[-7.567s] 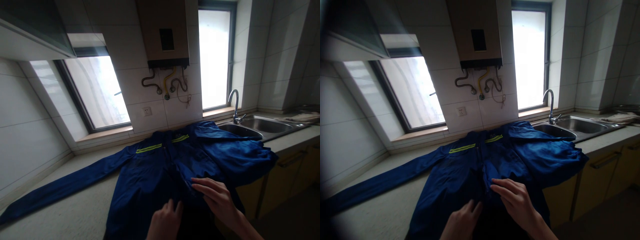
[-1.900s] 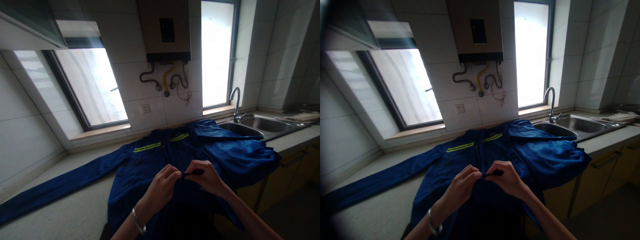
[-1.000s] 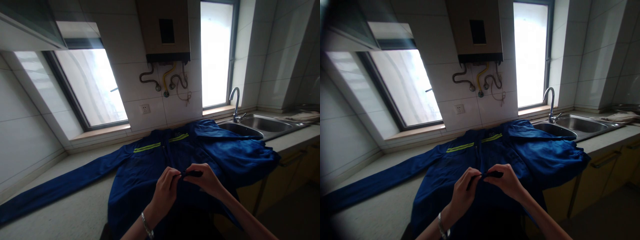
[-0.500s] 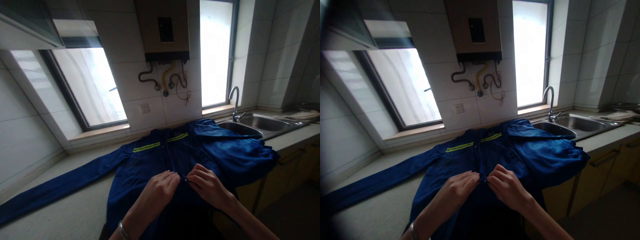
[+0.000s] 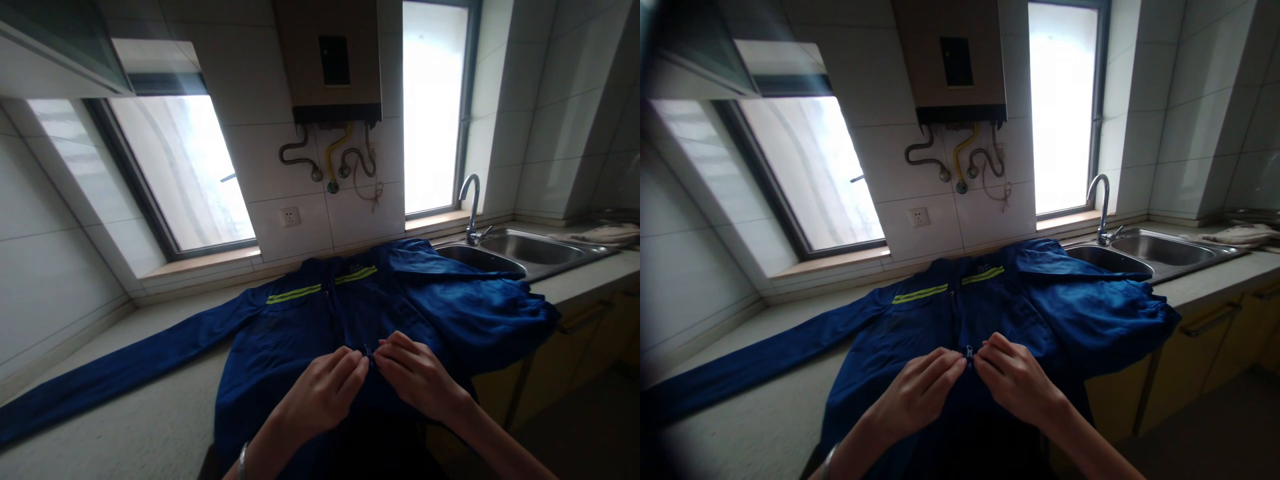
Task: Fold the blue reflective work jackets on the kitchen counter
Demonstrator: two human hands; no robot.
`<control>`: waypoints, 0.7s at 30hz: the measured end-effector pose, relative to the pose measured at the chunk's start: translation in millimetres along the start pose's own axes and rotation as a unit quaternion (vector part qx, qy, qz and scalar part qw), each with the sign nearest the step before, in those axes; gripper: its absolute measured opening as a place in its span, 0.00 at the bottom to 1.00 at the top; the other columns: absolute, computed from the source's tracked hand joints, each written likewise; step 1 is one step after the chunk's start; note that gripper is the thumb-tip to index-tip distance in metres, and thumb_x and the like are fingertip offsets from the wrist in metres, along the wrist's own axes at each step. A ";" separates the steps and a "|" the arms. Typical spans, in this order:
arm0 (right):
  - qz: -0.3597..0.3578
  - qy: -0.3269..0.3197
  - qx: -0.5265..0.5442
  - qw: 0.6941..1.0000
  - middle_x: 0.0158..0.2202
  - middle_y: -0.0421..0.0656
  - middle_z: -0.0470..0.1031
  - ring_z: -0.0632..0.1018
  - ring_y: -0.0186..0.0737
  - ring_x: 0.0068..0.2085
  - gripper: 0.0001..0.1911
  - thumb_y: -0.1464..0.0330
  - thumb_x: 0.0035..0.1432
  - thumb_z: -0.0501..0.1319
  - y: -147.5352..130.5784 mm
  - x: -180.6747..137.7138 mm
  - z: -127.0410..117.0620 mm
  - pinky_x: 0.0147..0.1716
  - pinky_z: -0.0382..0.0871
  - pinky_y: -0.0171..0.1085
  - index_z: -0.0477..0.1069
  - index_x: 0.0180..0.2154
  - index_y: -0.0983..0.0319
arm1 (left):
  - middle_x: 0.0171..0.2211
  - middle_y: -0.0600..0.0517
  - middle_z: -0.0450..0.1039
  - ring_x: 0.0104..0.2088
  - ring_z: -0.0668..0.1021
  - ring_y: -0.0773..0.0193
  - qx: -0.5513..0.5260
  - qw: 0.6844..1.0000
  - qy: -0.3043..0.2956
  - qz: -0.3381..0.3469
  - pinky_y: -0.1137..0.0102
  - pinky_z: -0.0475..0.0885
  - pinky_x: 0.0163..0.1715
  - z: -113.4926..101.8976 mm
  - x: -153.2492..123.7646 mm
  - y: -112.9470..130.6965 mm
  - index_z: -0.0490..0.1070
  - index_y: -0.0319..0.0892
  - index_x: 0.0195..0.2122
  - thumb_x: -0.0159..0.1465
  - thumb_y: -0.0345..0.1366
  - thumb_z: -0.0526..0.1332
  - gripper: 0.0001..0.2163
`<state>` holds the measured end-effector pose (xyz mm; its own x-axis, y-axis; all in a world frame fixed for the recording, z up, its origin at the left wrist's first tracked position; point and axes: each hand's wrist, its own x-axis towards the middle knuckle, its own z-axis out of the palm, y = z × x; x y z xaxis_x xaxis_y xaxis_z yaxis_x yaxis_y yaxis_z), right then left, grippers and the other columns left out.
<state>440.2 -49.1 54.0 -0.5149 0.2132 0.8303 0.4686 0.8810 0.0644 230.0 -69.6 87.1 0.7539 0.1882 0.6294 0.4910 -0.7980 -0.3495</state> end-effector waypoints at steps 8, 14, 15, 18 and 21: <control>0.013 -0.002 0.018 1.000 0.32 0.44 0.74 0.72 0.35 0.36 0.09 0.79 0.58 0.54 1.8 -2.4 1.5 0.40 0.71 0.35 0.71 0.36 0.65 | 0.35 0.47 0.74 0.35 0.75 0.65 -0.038 0.999 0.018 -0.020 0.72 0.75 0.32 2.1 1.6 4.2 0.67 0.35 0.43 0.62 0.22 0.49 0.12; 0.046 0.032 0.034 0.998 0.32 0.43 0.74 0.73 0.36 0.36 0.08 0.76 0.57 0.58 1.9 -5.3 6.1 0.41 0.71 0.39 0.68 0.40 0.63 | 0.36 0.48 0.73 0.35 0.74 0.66 -0.045 0.997 -0.051 -0.036 0.72 0.73 0.31 1.3 0.4 0.4 0.65 0.35 0.44 0.63 0.25 0.53 0.09; 0.051 0.039 0.042 0.997 0.33 0.43 0.74 0.73 0.36 0.36 0.09 0.76 0.56 0.59 1.2 -5.6 6.3 0.40 0.71 0.39 0.67 0.41 0.62 | 0.37 0.48 0.73 0.35 0.74 0.65 -0.035 0.997 -0.057 -0.042 0.72 0.73 0.31 0.6 -0.1 -0.8 0.65 0.35 0.44 0.63 0.25 0.54 0.08; 0.063 0.045 0.065 0.995 0.34 0.43 0.74 0.72 0.36 0.35 0.12 0.77 0.54 0.60 -1.7 -8.3 6.7 0.35 0.70 0.35 0.66 0.41 0.62 | 0.37 0.48 0.72 0.35 0.73 0.64 -0.004 0.996 -0.066 -0.064 0.71 0.73 0.31 -2.0 -0.7 -3.4 0.65 0.36 0.43 0.63 0.26 0.55 0.08; 0.068 0.039 0.059 0.995 0.33 0.42 0.73 0.72 0.35 0.33 0.12 0.77 0.54 0.60 -3.9 -11.9 8.4 0.31 0.69 0.34 0.66 0.41 0.62 | 0.36 0.49 0.71 0.34 0.73 0.64 0.010 0.994 -0.077 -0.079 0.70 0.73 0.30 -4.2 1.2 -2.3 0.65 0.37 0.43 0.63 0.27 0.55 0.07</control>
<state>438.5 -51.5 39.2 -0.3941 0.3042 0.8673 0.4394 0.8912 -0.1129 228.0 -69.9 91.6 0.7237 0.3963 0.5650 0.6157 -0.7406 -0.2692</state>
